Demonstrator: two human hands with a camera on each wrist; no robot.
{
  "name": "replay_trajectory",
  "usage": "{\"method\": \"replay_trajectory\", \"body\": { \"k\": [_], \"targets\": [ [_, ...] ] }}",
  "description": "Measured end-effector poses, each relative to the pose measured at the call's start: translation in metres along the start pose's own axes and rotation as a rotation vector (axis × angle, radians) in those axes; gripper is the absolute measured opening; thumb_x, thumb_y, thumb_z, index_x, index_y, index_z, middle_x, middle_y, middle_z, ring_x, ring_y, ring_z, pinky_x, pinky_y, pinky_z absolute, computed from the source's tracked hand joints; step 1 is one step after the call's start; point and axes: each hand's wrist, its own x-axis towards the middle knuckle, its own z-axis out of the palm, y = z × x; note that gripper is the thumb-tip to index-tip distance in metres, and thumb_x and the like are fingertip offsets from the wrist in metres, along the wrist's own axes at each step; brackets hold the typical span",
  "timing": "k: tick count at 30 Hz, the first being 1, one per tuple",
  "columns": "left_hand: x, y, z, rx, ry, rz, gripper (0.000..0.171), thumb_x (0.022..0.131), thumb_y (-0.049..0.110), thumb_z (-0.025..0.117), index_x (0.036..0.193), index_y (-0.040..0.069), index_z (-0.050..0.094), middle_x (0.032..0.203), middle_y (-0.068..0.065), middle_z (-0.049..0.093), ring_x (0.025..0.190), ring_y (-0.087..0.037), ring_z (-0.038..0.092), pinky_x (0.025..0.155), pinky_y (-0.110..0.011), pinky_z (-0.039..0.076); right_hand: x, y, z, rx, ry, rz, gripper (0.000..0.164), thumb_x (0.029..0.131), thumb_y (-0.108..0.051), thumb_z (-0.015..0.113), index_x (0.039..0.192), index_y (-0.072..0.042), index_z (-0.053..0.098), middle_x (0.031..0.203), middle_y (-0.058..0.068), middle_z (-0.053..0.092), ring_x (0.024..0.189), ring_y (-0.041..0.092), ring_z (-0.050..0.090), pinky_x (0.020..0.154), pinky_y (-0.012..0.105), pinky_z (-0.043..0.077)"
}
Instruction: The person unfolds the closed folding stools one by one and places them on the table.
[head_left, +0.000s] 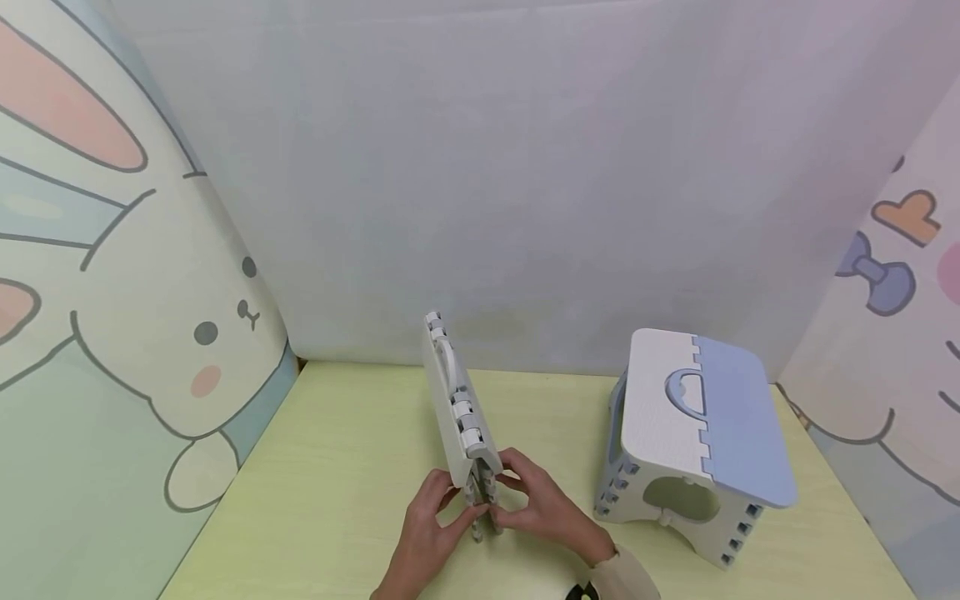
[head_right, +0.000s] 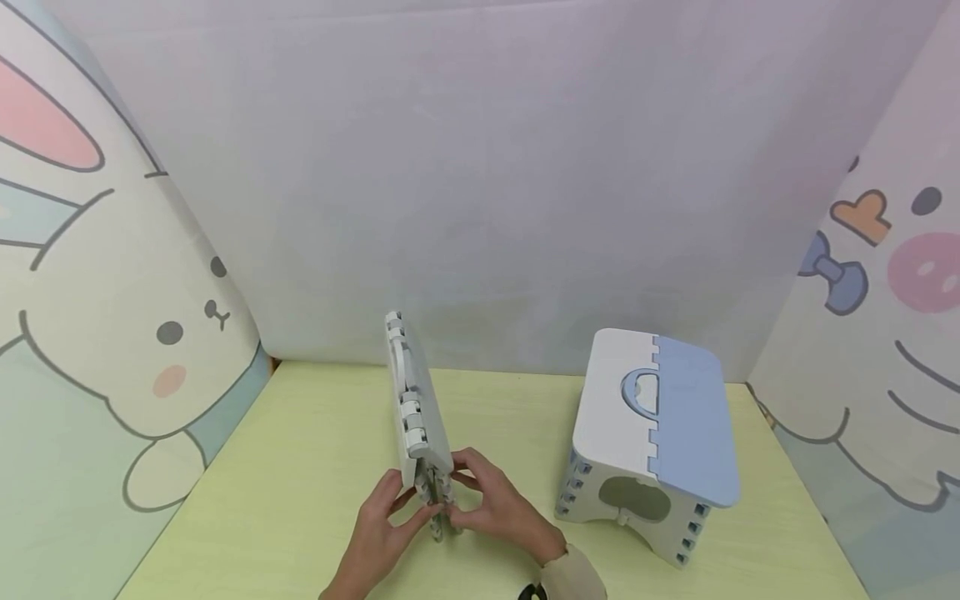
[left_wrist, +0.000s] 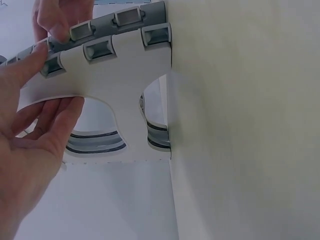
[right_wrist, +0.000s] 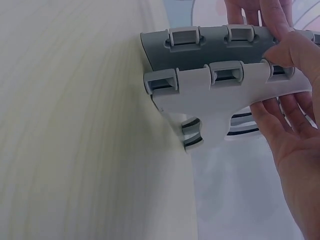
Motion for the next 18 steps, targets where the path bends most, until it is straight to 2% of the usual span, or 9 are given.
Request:
{"method": "replay_trajectory", "body": {
  "k": [3,8,13,18],
  "targets": [
    [0.0,0.0,-0.001,0.008,0.0,0.01,0.047,0.079,0.024,0.077,0.121,0.026,0.057,0.108,0.011,0.052,0.103,-0.011,0.058,0.082,-0.035,0.055,-0.002,0.012,0.001,0.005,0.002,0.018,0.061,0.079,0.0,0.071,0.129,-0.023,0.045,0.126,-0.002,0.05,0.119,0.018,0.051,0.097,0.033,0.046],
    [0.0,-0.001,-0.002,0.014,0.009,0.057,0.048,0.079,0.02,0.078,0.122,0.024,0.057,0.109,0.009,0.053,0.102,-0.012,0.059,0.082,-0.032,0.055,-0.001,0.011,0.0,-0.009,0.011,-0.013,0.062,0.078,0.002,0.072,0.128,-0.021,0.045,0.125,0.0,0.051,0.117,0.019,0.052,0.096,0.033,0.047],
    [0.001,-0.003,-0.003,0.009,0.01,0.087,0.05,0.079,0.018,0.078,0.123,0.022,0.056,0.11,0.007,0.053,0.103,-0.013,0.059,0.084,-0.029,0.054,0.0,-0.001,-0.001,-0.03,0.022,-0.055,0.063,0.075,0.009,0.07,0.128,-0.016,0.045,0.123,0.004,0.051,0.115,0.019,0.053,0.094,0.037,0.048],
    [0.0,-0.004,-0.005,0.001,0.005,0.09,0.05,0.079,0.016,0.077,0.124,0.02,0.056,0.11,0.007,0.053,0.104,-0.013,0.059,0.082,-0.033,0.054,0.001,-0.018,-0.005,-0.033,0.016,-0.085,0.062,0.075,0.012,0.069,0.126,-0.013,0.046,0.12,0.005,0.052,0.113,0.018,0.053,0.093,0.039,0.049]
  ]
}}
